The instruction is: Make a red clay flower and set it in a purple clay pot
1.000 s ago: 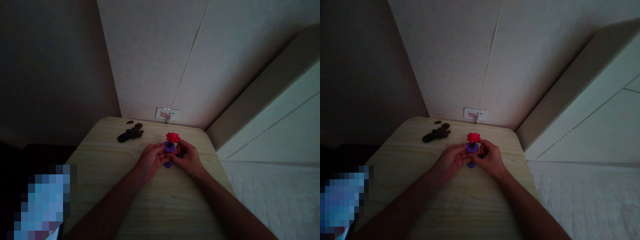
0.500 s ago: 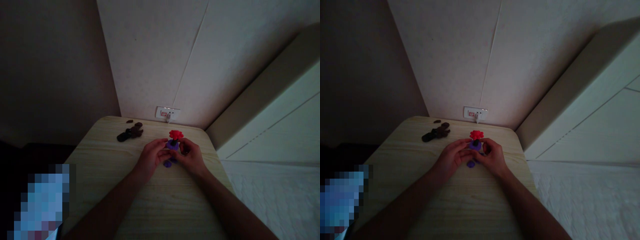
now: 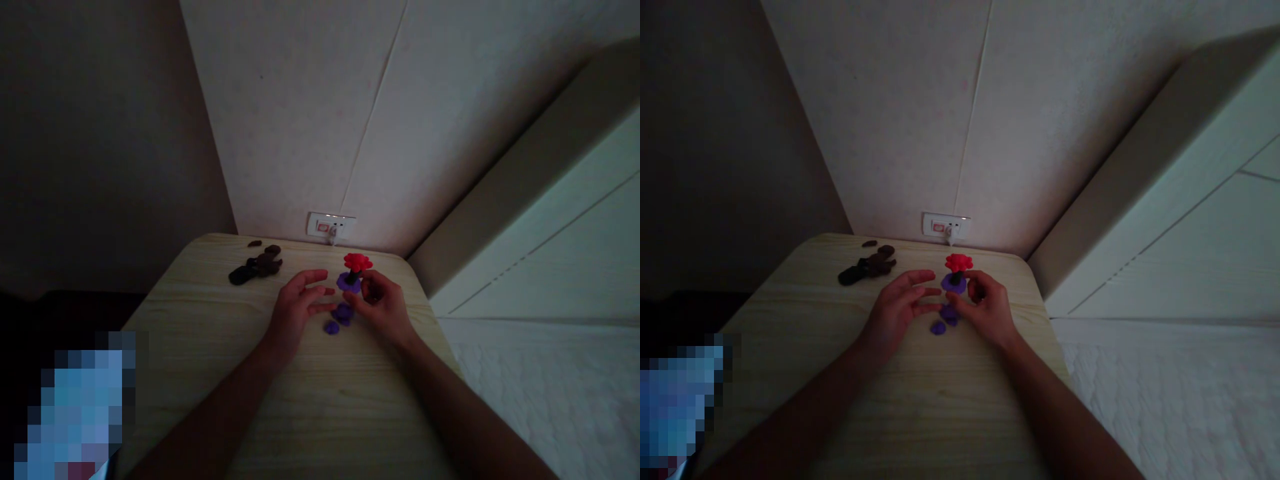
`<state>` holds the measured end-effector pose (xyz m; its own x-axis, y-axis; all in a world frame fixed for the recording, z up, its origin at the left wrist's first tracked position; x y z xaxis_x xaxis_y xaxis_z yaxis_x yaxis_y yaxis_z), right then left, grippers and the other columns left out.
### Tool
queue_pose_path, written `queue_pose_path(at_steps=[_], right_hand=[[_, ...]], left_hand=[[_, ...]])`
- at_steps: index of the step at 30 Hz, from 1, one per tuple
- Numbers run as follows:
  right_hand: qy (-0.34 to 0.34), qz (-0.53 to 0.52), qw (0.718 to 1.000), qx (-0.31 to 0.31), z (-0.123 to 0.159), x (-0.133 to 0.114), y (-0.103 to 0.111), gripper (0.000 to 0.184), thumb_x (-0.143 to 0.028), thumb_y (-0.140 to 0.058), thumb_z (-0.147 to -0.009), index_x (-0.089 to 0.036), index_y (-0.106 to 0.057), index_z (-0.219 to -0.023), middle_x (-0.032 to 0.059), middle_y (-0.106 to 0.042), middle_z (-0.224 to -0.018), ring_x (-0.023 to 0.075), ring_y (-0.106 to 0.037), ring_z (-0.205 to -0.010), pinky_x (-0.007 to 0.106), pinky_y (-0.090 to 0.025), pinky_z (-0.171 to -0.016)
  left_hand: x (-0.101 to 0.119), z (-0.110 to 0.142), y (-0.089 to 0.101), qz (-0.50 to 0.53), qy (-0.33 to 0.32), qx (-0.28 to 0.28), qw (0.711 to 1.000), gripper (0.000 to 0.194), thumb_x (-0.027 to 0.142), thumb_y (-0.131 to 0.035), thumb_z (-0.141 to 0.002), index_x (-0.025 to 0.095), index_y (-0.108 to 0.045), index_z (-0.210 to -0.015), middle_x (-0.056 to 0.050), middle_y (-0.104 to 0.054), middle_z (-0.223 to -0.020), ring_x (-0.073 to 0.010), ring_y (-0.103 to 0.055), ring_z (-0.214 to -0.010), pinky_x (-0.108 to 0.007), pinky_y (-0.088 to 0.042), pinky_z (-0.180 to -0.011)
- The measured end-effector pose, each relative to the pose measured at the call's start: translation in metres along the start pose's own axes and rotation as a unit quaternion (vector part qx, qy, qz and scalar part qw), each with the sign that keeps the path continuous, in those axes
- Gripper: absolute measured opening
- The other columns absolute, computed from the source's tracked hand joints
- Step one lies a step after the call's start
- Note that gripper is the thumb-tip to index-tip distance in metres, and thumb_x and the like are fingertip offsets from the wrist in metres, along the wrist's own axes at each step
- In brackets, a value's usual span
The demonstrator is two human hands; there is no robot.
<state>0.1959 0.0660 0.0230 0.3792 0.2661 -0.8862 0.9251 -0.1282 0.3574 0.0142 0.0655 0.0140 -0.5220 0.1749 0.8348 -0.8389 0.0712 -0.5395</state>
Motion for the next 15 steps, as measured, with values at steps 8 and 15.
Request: queue_pose_path(at_steps=[8,15], right_hand=[[0.015,0.045,0.998,0.052,-0.020,0.004,0.027,0.034,-0.043,-0.081,-0.077,-0.019,-0.072,-0.099,-0.0031,-0.053,-0.068,0.0117,-0.038,-0.055,0.027,-0.031,-0.049],[0.034,0.096,0.989,0.111,-0.033,0.007,0.058,0.041,-0.048,-0.083,-0.075,-0.018,-0.073,-0.102,0.0026,-0.067,-0.079,0.0159,-0.056,-0.065,0.029,-0.043,-0.057]], left_hand=[[0.002,-0.002,0.004,-0.023,-0.026,0.003,0.999,0.027,0.023,-0.075,-0.074,0.014,-0.073,-0.099,-0.011,-0.069,-0.113,-0.0218,-0.070,-0.086,-0.035,-0.063,-0.069],[0.000,-0.001,0.006,-0.038,-0.029,-0.007,0.999,0.027,0.026,-0.075,-0.077,0.015,-0.073,-0.101,-0.011,-0.070,-0.114,-0.0200,-0.069,-0.082,-0.032,-0.061,-0.066]])
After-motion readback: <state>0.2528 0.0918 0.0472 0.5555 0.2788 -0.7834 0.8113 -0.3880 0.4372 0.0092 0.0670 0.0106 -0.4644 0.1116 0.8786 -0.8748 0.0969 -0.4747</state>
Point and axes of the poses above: each hand's wrist, its own z-axis away from the middle knuckle, its own y-axis out of the back of the hand, x = y × z, the point moved 6 cm from there along -z, towards the middle knuckle
